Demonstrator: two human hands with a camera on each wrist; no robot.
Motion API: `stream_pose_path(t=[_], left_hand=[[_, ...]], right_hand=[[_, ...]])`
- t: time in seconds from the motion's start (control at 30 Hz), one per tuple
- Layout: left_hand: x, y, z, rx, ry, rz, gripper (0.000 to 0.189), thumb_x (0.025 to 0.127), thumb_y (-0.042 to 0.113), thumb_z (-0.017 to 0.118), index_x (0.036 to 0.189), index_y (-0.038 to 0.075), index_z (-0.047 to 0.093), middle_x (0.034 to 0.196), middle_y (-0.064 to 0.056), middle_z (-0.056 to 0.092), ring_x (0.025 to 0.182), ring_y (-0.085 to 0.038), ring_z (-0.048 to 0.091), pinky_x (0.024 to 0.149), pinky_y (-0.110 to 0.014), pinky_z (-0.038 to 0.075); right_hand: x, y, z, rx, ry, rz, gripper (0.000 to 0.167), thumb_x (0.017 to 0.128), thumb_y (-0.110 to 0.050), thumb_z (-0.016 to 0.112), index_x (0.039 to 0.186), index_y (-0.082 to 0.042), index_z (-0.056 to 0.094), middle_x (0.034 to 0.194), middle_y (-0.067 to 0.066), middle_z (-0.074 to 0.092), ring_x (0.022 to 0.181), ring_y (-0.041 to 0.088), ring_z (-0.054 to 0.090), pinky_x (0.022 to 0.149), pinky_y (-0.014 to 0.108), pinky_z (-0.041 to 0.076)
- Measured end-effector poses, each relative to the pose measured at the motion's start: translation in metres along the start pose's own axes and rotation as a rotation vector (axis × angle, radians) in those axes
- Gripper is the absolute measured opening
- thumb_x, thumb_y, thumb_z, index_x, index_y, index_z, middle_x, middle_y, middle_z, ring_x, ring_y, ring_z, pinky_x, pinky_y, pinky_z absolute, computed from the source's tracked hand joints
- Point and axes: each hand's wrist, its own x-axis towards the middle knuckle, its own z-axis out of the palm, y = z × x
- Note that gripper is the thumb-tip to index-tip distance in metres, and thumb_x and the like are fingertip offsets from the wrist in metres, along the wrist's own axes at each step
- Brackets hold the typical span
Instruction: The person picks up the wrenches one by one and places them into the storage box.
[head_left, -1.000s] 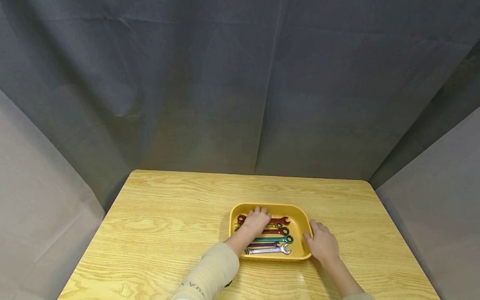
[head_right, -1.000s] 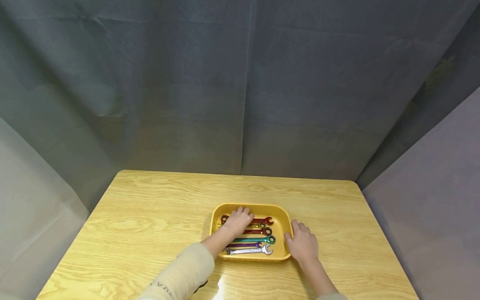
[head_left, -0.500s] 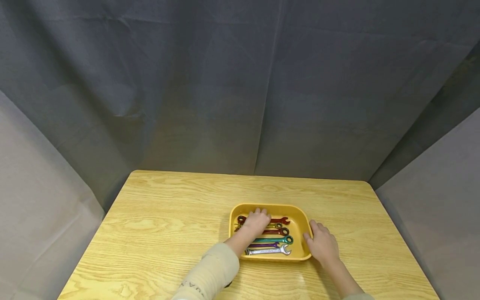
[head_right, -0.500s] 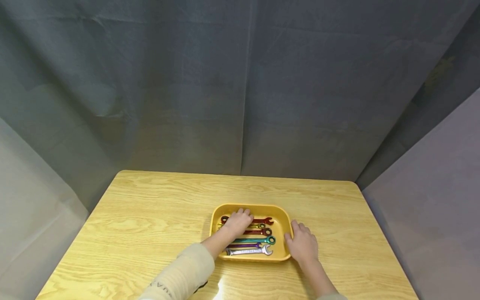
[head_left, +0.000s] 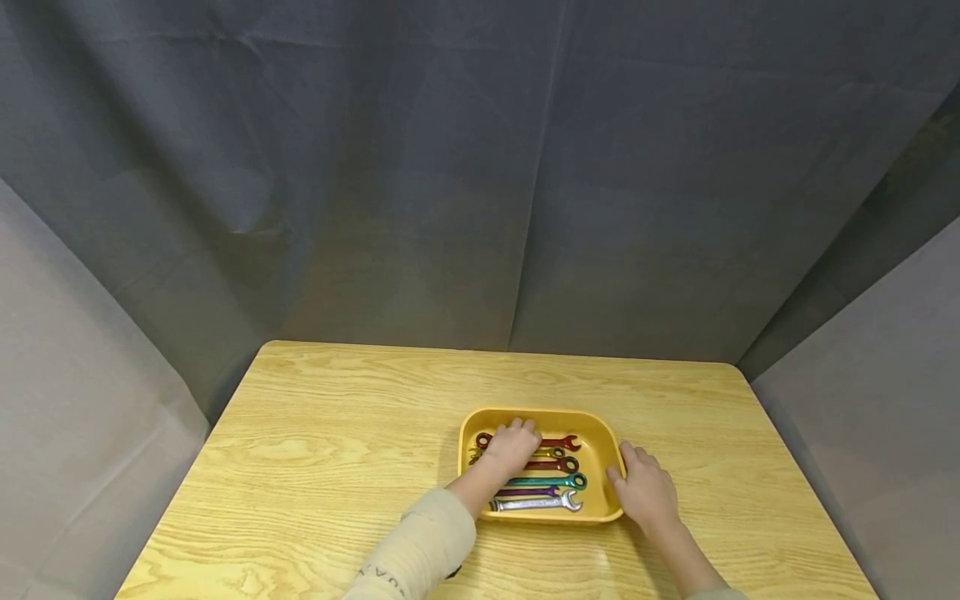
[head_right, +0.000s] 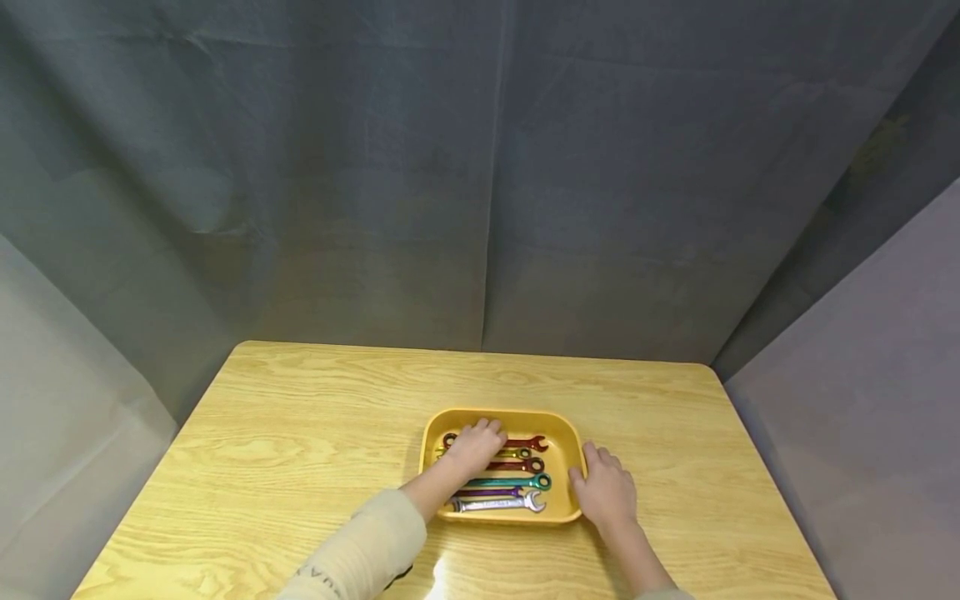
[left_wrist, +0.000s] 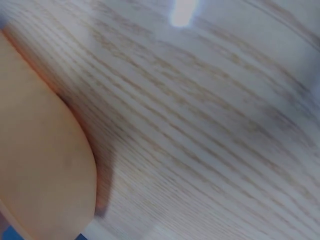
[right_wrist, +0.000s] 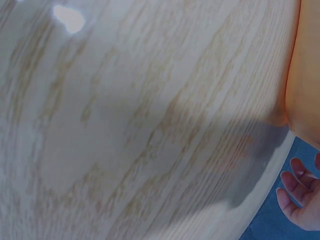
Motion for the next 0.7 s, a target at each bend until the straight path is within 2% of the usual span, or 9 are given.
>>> stream_pose_path(t=[0.2, 0.37, 0.47, 0.6, 0.7], left_hand=[[-0.002, -0.004, -0.001, -0.025, 0.006, 0.011, 0.028, 0.083, 0.012, 0.064, 0.109, 0.023, 0.064, 0.112, 0.001, 0.055, 0.098, -0.016, 0.052, 0.076, -0.032, 0.05], [-0.01, -0.009, -0.008, -0.056, 0.053, 0.015, 0.025, 0.087, 0.014, 0.061, 0.11, 0.023, 0.064, 0.113, 0.001, 0.056, 0.101, -0.017, 0.053, 0.082, -0.035, 0.049], [-0.017, -0.012, -0.012, -0.071, 0.099, 0.012, 0.021, 0.089, 0.019, 0.057, 0.109, 0.022, 0.064, 0.11, 0.002, 0.058, 0.098, -0.016, 0.055, 0.079, -0.032, 0.049], [-0.027, -0.019, -0.018, -0.07, 0.196, 0.017, 0.019, 0.09, 0.025, 0.056, 0.106, 0.02, 0.064, 0.103, 0.003, 0.06, 0.091, -0.013, 0.056, 0.072, -0.027, 0.048], [-0.036, -0.027, -0.022, -0.095, 0.267, 0.013, 0.019, 0.089, 0.025, 0.056, 0.106, 0.019, 0.064, 0.101, 0.003, 0.06, 0.092, -0.013, 0.057, 0.075, -0.027, 0.048]], right_hand=[[0.001, 0.0, 0.0, -0.002, -0.003, 0.0, 0.043, 0.089, -0.025, 0.051, 0.123, 0.0, 0.045, 0.113, 0.025, 0.054, 0.101, 0.043, 0.051, 0.078, 0.058, 0.042], [0.002, 0.001, 0.0, -0.005, -0.002, 0.005, 0.042, 0.089, -0.026, 0.051, 0.122, -0.001, 0.046, 0.111, 0.024, 0.055, 0.101, 0.042, 0.051, 0.078, 0.058, 0.041], [0.001, 0.001, 0.0, -0.006, -0.007, 0.014, 0.042, 0.088, -0.027, 0.052, 0.122, -0.002, 0.046, 0.11, 0.023, 0.055, 0.101, 0.041, 0.051, 0.078, 0.057, 0.042], [-0.001, 0.002, -0.003, -0.004, 0.0, 0.027, 0.044, 0.087, -0.027, 0.053, 0.122, -0.001, 0.047, 0.111, 0.023, 0.054, 0.102, 0.042, 0.051, 0.079, 0.057, 0.041], [-0.002, 0.002, -0.004, 0.0, 0.017, 0.031, 0.043, 0.086, -0.026, 0.055, 0.12, -0.001, 0.048, 0.108, 0.022, 0.056, 0.099, 0.04, 0.052, 0.077, 0.056, 0.042]])
